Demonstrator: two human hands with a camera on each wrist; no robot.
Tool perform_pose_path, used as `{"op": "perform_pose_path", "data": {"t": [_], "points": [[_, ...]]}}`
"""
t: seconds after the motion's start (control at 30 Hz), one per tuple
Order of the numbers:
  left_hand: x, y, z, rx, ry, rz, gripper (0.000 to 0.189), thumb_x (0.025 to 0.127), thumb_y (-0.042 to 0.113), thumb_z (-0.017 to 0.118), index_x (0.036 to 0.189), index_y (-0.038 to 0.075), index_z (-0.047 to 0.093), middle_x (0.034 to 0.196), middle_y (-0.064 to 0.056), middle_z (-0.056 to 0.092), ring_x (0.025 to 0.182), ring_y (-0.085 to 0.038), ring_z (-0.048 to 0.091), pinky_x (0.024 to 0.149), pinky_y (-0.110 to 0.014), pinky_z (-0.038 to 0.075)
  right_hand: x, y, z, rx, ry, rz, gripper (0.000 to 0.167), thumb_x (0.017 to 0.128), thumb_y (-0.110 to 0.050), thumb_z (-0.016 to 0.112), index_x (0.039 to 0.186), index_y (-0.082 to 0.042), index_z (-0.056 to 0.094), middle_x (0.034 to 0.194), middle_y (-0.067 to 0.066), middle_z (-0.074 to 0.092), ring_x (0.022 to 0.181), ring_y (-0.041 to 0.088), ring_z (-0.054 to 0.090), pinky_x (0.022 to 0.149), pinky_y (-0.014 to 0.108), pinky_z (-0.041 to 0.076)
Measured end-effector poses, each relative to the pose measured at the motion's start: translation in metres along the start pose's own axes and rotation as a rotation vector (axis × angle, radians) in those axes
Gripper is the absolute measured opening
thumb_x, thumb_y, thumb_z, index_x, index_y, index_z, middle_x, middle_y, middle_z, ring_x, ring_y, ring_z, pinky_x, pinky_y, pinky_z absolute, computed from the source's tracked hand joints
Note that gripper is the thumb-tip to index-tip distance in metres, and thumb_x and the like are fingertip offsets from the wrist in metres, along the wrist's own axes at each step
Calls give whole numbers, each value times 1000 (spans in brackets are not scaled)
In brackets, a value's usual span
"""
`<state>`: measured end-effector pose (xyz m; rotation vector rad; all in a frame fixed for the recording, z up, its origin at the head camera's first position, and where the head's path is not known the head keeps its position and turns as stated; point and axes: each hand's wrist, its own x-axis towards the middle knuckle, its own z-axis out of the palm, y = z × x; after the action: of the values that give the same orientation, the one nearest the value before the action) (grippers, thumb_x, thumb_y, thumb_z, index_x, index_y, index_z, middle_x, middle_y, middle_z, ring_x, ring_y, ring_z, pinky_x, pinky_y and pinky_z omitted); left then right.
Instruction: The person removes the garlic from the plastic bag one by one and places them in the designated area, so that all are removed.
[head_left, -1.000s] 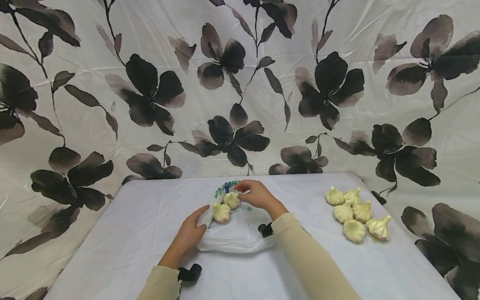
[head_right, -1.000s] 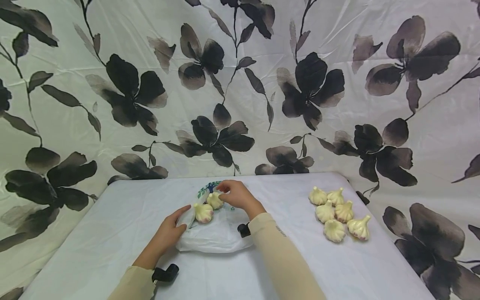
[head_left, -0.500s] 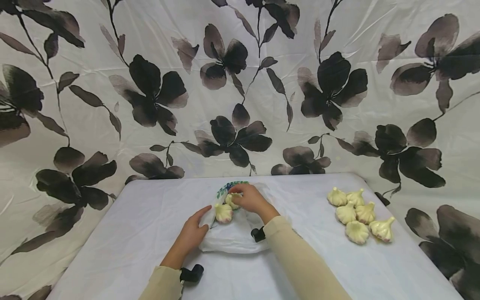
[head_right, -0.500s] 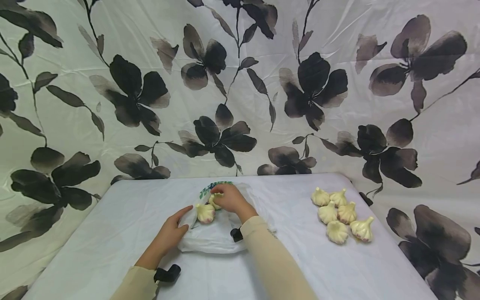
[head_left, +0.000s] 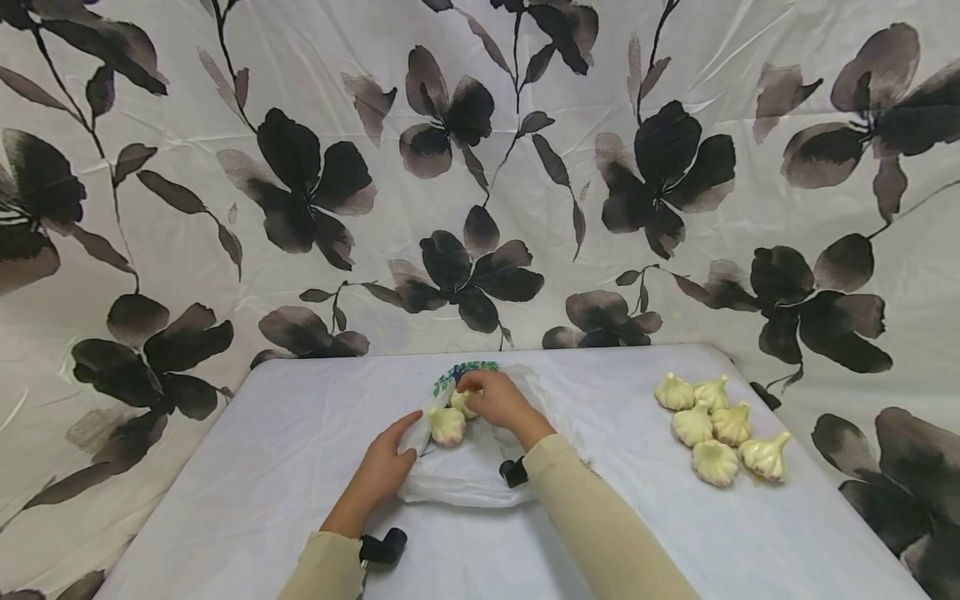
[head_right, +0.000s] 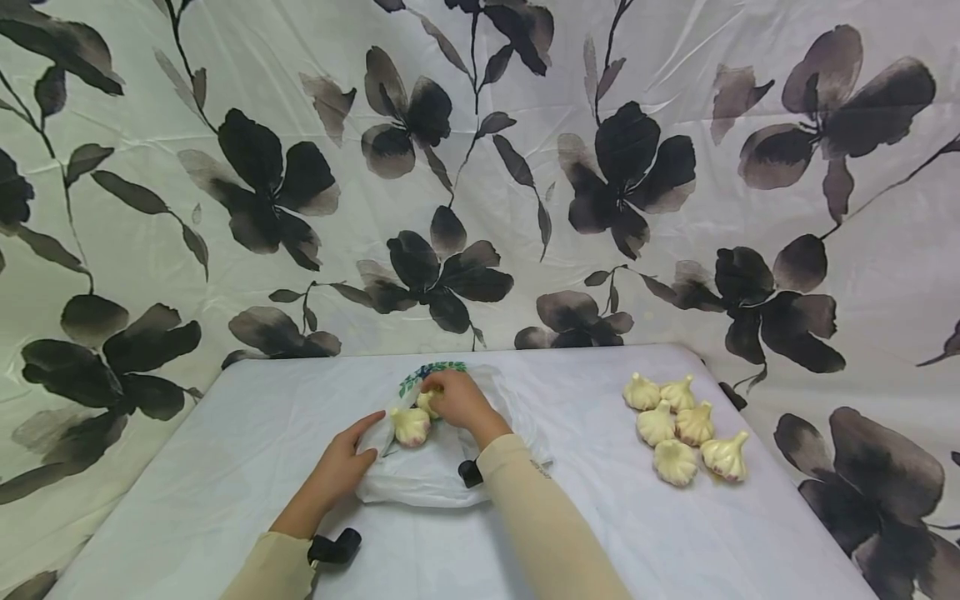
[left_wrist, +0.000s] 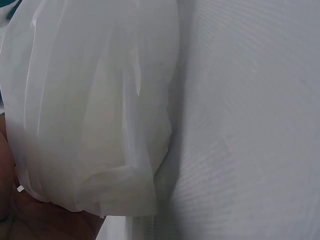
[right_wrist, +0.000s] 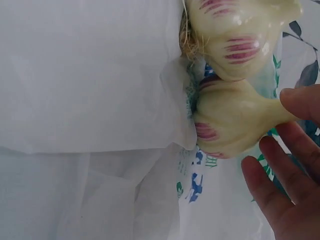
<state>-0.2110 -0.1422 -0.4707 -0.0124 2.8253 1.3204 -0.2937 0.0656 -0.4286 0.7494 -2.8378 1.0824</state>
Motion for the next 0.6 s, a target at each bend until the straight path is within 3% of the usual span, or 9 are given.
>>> {"op": "perform_pose_path", "data": {"t": [0.13,0.37,0.6], "points": [[-1,0,-1,-1,1,7,64,88,5,48,149,23,39,156,-15,33,145,-39,27,114,-60,28,-1,1,1,-24,35,-5,17,87,-9,63,103,-11,70,109,6,68,103,22,61,92,37,51],[-2,0,-1,-6,0,5,64,88,4,48,149,23,39,156,-15,33,145,-39,27,114,-60,29,-2,2,3,-25,71,32,25,88,-12,66,113,-10,67,112,5,70,106,22,64,93,36,53],[0,-2,-1,-13,-1,10,64,88,5,48,149,23,39,156,-15,33,145,-39,27,114,-60,28,-3,2,-1,-47,118,2,19,85,-12,68,104,-8,69,98,4,71,89,15,65,78,28,55]]}}
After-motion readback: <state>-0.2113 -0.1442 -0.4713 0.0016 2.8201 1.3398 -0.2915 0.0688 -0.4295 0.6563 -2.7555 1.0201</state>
